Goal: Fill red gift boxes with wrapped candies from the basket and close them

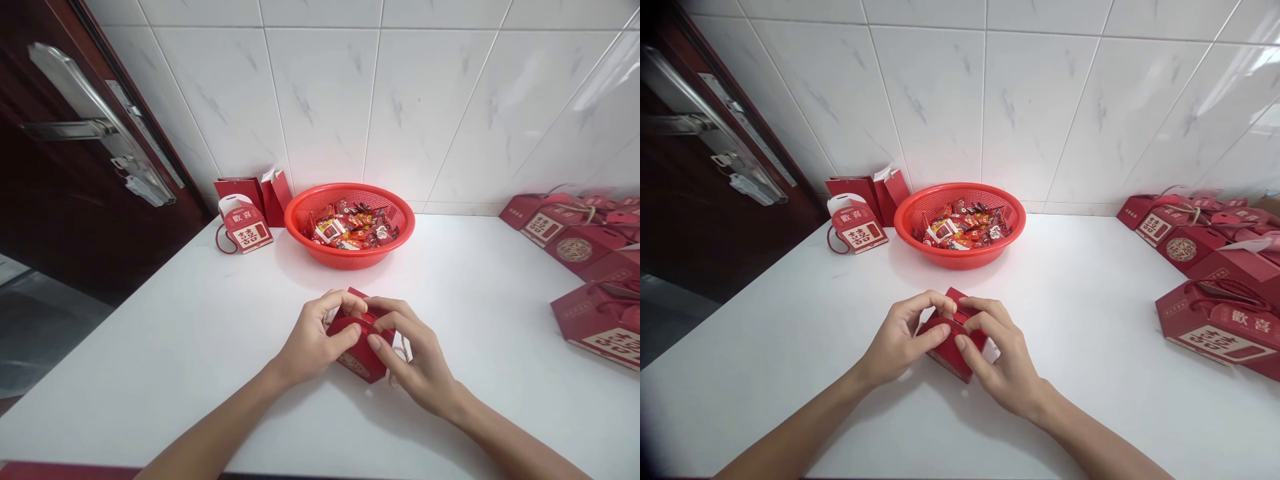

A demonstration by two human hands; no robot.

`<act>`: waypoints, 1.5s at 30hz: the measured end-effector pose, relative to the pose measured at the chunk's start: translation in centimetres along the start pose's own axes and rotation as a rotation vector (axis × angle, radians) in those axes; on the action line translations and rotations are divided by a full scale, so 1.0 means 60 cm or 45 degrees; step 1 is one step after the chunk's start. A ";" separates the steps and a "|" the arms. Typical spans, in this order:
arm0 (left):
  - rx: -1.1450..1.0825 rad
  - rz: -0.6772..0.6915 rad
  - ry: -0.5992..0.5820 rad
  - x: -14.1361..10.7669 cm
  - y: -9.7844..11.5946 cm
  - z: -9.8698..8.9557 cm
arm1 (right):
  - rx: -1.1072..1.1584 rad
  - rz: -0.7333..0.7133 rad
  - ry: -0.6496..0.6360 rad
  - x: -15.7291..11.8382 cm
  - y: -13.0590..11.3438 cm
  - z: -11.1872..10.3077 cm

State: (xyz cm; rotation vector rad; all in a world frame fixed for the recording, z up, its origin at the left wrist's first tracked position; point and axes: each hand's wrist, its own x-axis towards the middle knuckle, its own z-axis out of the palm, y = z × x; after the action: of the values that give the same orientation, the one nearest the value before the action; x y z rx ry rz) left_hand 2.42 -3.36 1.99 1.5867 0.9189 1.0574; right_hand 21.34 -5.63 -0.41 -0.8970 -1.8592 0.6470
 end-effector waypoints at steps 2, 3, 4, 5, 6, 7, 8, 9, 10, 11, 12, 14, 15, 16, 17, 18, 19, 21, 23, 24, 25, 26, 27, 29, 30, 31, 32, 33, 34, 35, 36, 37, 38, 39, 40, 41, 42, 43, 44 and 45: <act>0.000 -0.005 0.011 -0.001 0.000 0.001 | 0.010 -0.003 -0.003 0.001 -0.002 0.000; 0.001 -0.006 0.017 -0.001 0.000 0.002 | 0.012 -0.004 -0.001 0.001 -0.003 0.000; 0.003 -0.006 0.021 -0.002 0.000 0.002 | 0.011 -0.005 0.000 0.001 -0.003 0.001; 0.006 -0.005 0.026 -0.002 0.000 0.003 | 0.007 -0.006 0.003 0.002 -0.004 0.001; 0.009 -0.005 0.028 -0.002 0.000 0.003 | -0.001 -0.006 0.004 0.002 -0.004 0.001; 0.010 -0.005 0.026 -0.002 0.000 0.003 | -0.010 -0.006 0.004 0.002 -0.004 0.001; 0.007 -0.004 0.020 -0.002 0.000 0.003 | -0.020 -0.006 0.005 0.002 -0.004 0.001; 0.002 -0.005 0.013 -0.002 0.000 0.002 | -0.030 -0.007 0.008 0.002 -0.003 0.000; -0.007 -0.008 0.003 -0.003 0.001 0.002 | -0.039 -0.007 0.011 0.002 -0.003 0.000; -0.019 -0.013 -0.010 -0.003 0.001 0.001 | -0.047 -0.007 0.014 0.002 -0.002 0.000; -0.030 -0.016 -0.023 -0.003 0.001 0.001 | -0.052 -0.006 0.016 0.001 -0.002 0.000; -0.045 -0.020 -0.043 -0.003 0.002 0.000 | -0.052 -0.003 0.019 0.000 -0.001 0.000; -0.049 -0.022 -0.048 -0.003 0.002 0.000 | -0.048 -0.002 0.018 0.000 -0.001 0.000; -0.050 -0.023 -0.046 -0.003 0.003 0.000 | -0.043 -0.001 0.018 -0.001 -0.001 0.000; -0.048 -0.024 -0.040 -0.003 0.003 0.000 | -0.039 0.000 0.017 -0.002 -0.001 0.000; -0.044 -0.027 -0.033 -0.003 0.003 0.001 | -0.036 0.004 0.016 -0.002 -0.001 0.000; -0.038 -0.029 -0.029 -0.002 0.003 0.002 | -0.034 0.004 0.015 -0.002 -0.001 0.000; -0.024 -0.031 -0.022 -0.002 0.003 0.003 | -0.036 0.001 0.013 -0.001 -0.001 -0.001; -0.016 -0.032 -0.017 -0.002 0.003 0.004 | -0.042 -0.008 0.009 0.000 0.000 -0.001; -0.014 -0.031 -0.013 -0.001 0.004 0.004 | -0.046 -0.012 0.008 0.000 0.000 -0.001; -0.008 -0.029 -0.006 -0.001 0.004 0.003 | -0.052 -0.015 0.010 0.000 0.001 -0.001; 0.006 -0.022 0.008 -0.001 0.005 0.001 | -0.060 -0.014 0.015 0.000 0.001 -0.001; 0.027 -0.012 0.029 0.000 0.005 -0.003 | -0.071 -0.010 0.023 -0.001 0.002 0.000; 0.085 0.009 0.098 0.003 0.005 -0.014 | -0.106 -0.005 0.055 -0.002 0.004 0.000; 0.117 0.016 0.137 0.004 0.004 -0.020 | -0.129 -0.004 0.078 -0.002 0.005 0.000; 0.145 0.020 0.174 0.006 0.004 -0.027 | -0.150 -0.008 0.099 -0.003 0.006 0.000; 0.169 0.014 0.200 0.008 0.004 -0.033 | -0.165 -0.014 0.110 -0.003 0.007 0.001; 0.192 0.000 0.210 0.010 0.003 -0.039 | -0.174 -0.022 0.115 -0.003 0.008 0.001; 0.215 -0.019 0.206 0.012 0.003 -0.043 | -0.173 -0.030 0.111 -0.003 0.008 0.001; 0.238 -0.045 0.191 0.014 0.003 -0.047 | -0.165 -0.039 0.104 -0.003 0.009 0.001; 0.258 -0.074 0.171 0.015 0.003 -0.050 | -0.153 -0.049 0.095 -0.003 0.010 0.001; 0.276 -0.101 0.147 0.016 0.003 -0.052 | -0.144 -0.057 0.088 -0.003 0.011 0.001; 0.290 -0.128 0.124 0.017 0.003 -0.053 | -0.140 -0.064 0.087 -0.003 0.012 0.001; 0.299 -0.154 0.105 0.018 0.002 -0.055 | -0.139 -0.070 0.086 -0.003 0.013 0.001; 0.305 -0.181 0.089 0.018 0.002 -0.056 | -0.142 -0.073 0.082 -0.003 0.014 0.001; 0.309 -0.211 0.076 0.019 0.000 -0.058 | -0.148 -0.074 0.078 -0.003 0.015 0.001; 0.312 -0.250 0.067 0.019 -0.002 -0.060 | -0.155 -0.074 0.075 -0.003 0.016 0.001; 0.309 -0.294 0.063 0.019 -0.004 -0.062 | -0.159 -0.074 0.073 -0.003 0.016 0.001; 0.298 -0.341 0.059 0.020 -0.008 -0.064 | -0.161 -0.074 0.068 -0.003 0.017 0.001; 0.274 -0.382 0.047 0.020 -0.012 -0.065 | -0.162 -0.073 0.063 -0.003 0.018 0.001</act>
State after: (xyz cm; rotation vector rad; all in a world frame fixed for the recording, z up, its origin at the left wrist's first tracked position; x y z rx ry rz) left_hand -0.86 -0.86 2.09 1.5440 1.2867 0.7996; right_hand 21.67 -5.13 -1.30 -0.9293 -1.8913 0.4715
